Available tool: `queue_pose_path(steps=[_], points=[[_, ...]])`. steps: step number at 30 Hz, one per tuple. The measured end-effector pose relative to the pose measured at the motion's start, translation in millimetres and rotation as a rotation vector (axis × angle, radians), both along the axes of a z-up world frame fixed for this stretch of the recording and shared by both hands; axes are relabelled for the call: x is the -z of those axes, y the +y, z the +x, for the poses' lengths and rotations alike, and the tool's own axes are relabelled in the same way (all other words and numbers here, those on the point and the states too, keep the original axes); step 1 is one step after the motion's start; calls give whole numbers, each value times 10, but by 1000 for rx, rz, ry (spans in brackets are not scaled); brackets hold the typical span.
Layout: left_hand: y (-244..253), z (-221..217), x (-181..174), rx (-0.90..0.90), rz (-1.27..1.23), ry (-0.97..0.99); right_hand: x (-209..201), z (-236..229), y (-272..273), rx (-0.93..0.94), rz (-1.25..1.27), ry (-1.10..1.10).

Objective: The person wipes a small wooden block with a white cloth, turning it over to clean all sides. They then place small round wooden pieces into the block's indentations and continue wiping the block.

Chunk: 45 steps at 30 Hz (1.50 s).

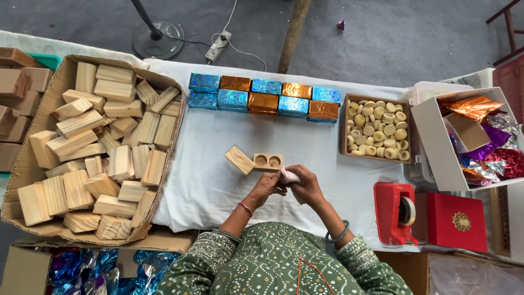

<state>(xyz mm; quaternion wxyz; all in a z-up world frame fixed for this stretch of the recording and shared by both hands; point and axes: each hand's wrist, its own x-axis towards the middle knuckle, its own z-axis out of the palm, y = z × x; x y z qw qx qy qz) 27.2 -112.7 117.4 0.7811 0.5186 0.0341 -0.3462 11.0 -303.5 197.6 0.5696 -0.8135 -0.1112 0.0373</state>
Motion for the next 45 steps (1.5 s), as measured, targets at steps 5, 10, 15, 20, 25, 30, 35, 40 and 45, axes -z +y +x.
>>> queue_pose_path(steps=[5,10,15,20,25,30,35,40,45], points=[[-4,-14,-16,-69,-218,48,-431,-28,190,66,-185,-191],[-61,-52,-251,-169,-121,-141,-140,-111,308,293,-24,-88],[-95,-38,-193,-212,34,-243,169,-108,229,414,352,453],[-31,115,-206,-358,-127,65,-294,-156,302,436,-172,-70],[-65,71,-273,-282,-130,83,-420,-161,340,276,-359,-201],[-75,19,-163,-261,-32,-145,-410,-178,400,185,-472,-257],[-5,-66,-620,-264,239,-422,60,-138,401,387,499,637],[41,-3,-701,-246,245,-619,-56,-91,374,436,970,846],[55,86,-74,-126,351,-436,-189,-187,363,72,-567,-266]])
